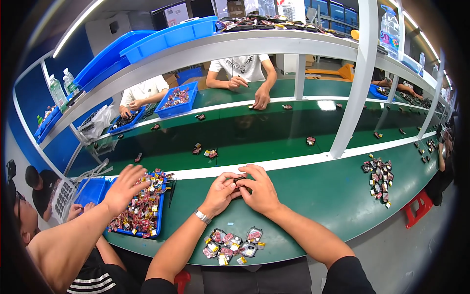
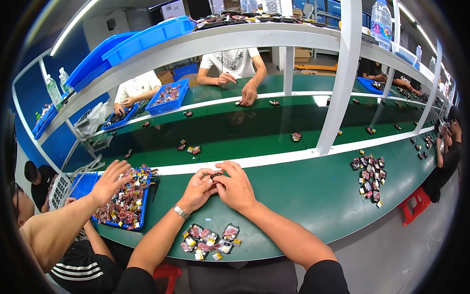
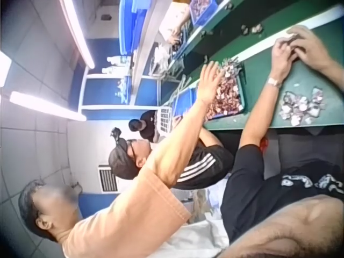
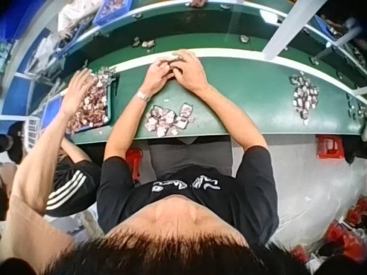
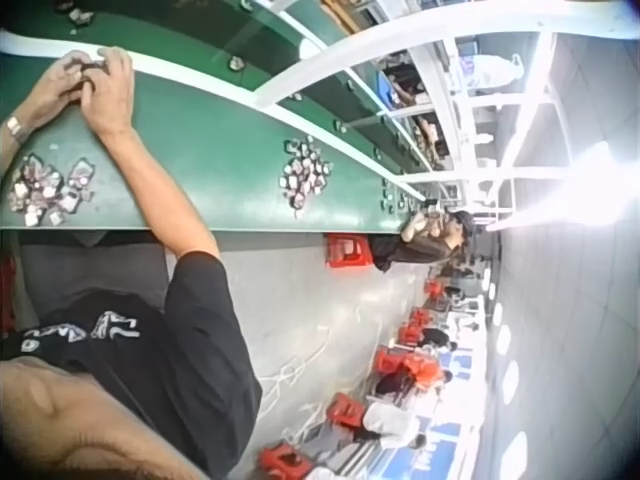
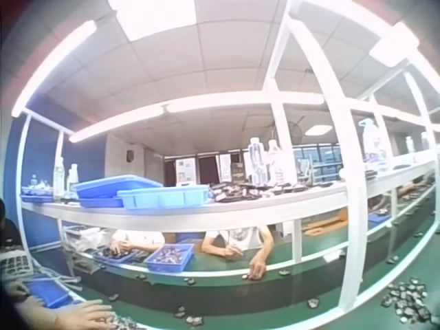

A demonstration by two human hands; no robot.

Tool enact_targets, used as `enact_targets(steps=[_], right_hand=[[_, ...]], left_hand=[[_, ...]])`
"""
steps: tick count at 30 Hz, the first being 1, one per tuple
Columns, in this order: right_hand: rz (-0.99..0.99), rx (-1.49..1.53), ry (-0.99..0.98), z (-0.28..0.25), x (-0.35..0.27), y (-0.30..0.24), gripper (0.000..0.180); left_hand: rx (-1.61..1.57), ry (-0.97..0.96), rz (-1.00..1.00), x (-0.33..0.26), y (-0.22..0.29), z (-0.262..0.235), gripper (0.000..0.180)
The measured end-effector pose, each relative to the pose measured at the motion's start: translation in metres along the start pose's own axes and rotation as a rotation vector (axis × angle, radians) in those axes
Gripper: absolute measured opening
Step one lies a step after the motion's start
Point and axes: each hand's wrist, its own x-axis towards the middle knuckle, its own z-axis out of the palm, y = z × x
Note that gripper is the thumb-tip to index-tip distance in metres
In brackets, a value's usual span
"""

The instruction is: Sorting and arranging small magnetic or electronic components on an assembly line.

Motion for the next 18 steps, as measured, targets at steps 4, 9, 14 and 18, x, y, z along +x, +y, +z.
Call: enact_targets(steps=[4,9,14,18], right_hand=[[0.056,0.073,-0.006,0.004,-0.002,0.001,0.019],[0.11,0.123,0.011,0.008,-0.003,0.002,0.019],[0.097,0.119,-0.057,0.009,-0.002,0.0,0.024],[-0.01,0.021,-0.008,0.003,0.004,-0.001,0.02]], left_hand=[[-0.003,0.012,-0.003,0.0,0.0,0.0,0.023],[0.01,0.089,0.007,0.0,0.004,0.012,0.023],[0.057,0.156,0.039,-0.001,0.001,0.008,0.024],[0.026,0.151,0.015,0.0,0.001,0.006,0.027]])
